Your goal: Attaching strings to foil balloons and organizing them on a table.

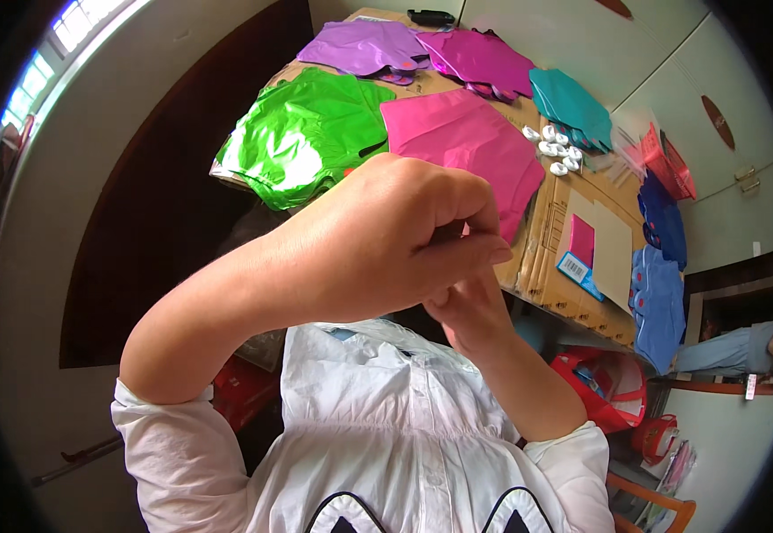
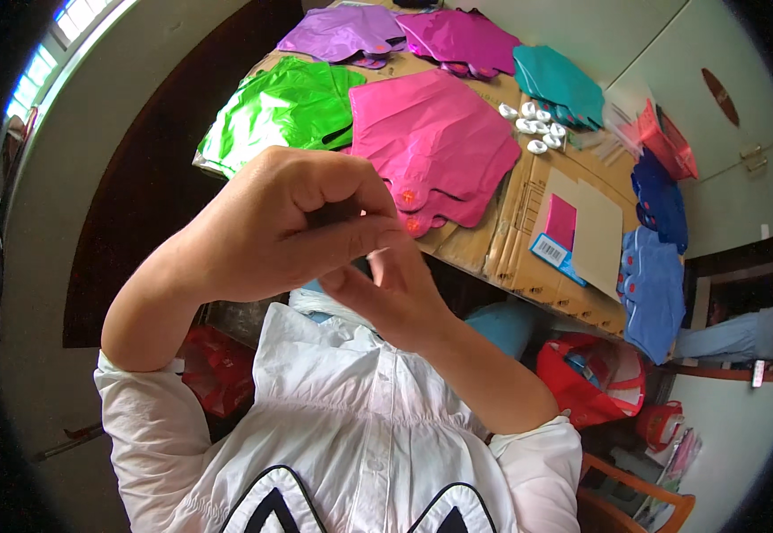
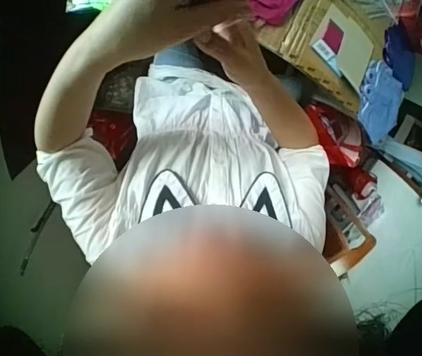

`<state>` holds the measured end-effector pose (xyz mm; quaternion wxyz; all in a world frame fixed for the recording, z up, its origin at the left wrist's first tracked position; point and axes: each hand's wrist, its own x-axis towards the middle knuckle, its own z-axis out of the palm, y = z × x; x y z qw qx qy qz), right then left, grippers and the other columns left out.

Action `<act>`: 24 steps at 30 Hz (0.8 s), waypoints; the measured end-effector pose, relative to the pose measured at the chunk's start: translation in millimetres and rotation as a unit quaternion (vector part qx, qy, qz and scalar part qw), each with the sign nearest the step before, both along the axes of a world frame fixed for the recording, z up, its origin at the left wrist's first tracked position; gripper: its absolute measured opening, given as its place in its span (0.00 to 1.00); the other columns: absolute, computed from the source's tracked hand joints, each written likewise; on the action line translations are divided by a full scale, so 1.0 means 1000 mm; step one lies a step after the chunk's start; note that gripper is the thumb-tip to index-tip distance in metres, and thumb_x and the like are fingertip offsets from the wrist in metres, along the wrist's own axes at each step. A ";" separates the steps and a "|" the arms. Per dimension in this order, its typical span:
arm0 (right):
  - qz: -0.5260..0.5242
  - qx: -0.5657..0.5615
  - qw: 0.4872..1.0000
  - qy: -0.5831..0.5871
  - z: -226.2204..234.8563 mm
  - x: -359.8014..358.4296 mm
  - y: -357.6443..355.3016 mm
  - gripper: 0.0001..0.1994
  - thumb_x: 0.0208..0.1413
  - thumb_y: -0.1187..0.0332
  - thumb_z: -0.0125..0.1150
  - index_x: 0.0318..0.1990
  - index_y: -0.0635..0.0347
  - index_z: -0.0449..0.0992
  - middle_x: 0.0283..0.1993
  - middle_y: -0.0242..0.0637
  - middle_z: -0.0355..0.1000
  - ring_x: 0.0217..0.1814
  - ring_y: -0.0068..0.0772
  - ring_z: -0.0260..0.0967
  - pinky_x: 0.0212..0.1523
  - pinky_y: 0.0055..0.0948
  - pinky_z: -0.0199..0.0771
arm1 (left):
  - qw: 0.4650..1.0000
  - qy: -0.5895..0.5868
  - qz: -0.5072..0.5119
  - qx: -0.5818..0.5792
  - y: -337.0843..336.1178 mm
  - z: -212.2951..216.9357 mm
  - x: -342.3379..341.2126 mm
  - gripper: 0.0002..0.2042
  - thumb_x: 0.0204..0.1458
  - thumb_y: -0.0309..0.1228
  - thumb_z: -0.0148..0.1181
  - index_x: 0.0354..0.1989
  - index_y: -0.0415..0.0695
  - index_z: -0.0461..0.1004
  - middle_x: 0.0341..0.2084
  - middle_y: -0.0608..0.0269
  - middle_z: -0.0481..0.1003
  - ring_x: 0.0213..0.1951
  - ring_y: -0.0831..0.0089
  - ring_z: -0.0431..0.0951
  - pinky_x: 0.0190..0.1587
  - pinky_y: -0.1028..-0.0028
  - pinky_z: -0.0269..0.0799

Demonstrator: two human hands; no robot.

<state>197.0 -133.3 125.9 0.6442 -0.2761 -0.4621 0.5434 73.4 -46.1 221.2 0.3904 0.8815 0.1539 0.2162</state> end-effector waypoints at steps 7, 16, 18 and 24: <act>0.253 -0.051 0.934 0.246 -0.023 0.010 -0.003 0.13 0.62 0.60 0.55 0.47 0.57 0.70 0.34 0.31 0.70 0.24 0.17 0.57 0.27 0.22 0.60 | 0.999 -0.039 -0.016 0.033 -0.002 -0.003 -0.002 0.04 0.51 0.26 0.62 0.30 0.39 0.75 0.20 0.64 0.75 0.23 0.76 0.77 0.27 0.77 0.72; 0.110 -0.123 0.981 0.101 0.025 0.063 -0.036 0.10 0.64 0.63 0.49 0.41 0.61 0.71 0.22 0.25 0.62 0.14 0.11 0.45 0.16 0.18 0.45 | 0.988 -0.151 -0.023 0.004 0.000 -0.036 -0.005 0.06 0.48 0.24 0.63 0.34 0.39 0.75 0.35 0.58 0.74 0.40 0.72 0.74 0.42 0.72 0.69; 0.034 -0.091 0.991 0.087 0.039 0.089 -0.037 0.11 0.64 0.62 0.50 0.39 0.63 0.70 0.16 0.23 0.50 0.13 0.12 0.41 0.13 0.19 0.41 | 0.990 -0.089 0.000 -0.112 -0.005 -0.064 -0.025 0.11 0.45 0.24 0.64 0.38 0.40 0.74 0.37 0.60 0.73 0.39 0.72 0.72 0.41 0.74 0.66; 0.003 0.042 0.999 0.006 0.128 0.159 -0.057 0.08 0.68 0.64 0.40 0.39 0.58 0.62 0.21 0.24 0.46 0.15 0.15 0.36 0.11 0.18 0.36 | 0.935 0.289 0.203 0.020 -0.030 -0.256 -0.094 0.28 0.45 0.36 0.66 0.56 0.43 0.67 0.52 0.46 0.66 0.51 0.49 0.69 0.54 0.61 0.66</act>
